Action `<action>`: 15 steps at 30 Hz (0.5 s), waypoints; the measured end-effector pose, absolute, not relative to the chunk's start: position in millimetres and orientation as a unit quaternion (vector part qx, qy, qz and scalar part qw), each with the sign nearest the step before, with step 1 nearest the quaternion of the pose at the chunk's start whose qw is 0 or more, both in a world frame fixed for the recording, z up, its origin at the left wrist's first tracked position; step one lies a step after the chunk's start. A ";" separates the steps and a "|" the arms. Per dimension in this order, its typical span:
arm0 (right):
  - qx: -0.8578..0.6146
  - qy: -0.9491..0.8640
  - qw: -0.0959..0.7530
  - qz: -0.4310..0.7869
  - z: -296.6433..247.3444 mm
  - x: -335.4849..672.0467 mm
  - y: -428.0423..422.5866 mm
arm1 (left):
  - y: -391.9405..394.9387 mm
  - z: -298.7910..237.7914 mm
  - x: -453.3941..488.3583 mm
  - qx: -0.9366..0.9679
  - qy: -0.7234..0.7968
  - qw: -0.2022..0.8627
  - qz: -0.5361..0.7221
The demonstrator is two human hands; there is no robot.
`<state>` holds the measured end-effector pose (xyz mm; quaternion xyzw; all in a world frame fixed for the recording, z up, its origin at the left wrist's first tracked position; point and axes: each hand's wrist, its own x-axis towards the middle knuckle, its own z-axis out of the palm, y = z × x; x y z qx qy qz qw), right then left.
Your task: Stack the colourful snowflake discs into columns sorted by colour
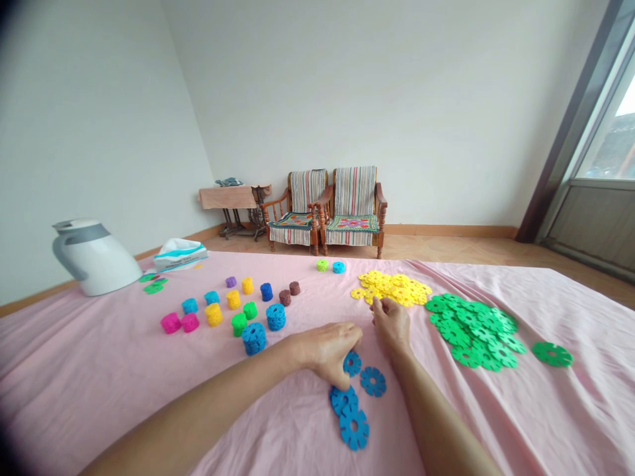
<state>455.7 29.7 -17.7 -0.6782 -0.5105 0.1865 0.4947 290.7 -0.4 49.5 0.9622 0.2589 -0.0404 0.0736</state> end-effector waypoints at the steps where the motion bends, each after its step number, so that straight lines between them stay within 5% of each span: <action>1: -0.678 -0.511 0.494 0.187 -17.0 455.3 29.0 | -2.4 50.7 287.9 0.962 0.260 0.077 -0.031; 15: -0.685 -0.513 0.487 0.178 -20.2 456.2 31.6 | -10.1 101.6 142.7 0.875 0.442 0.099 0.169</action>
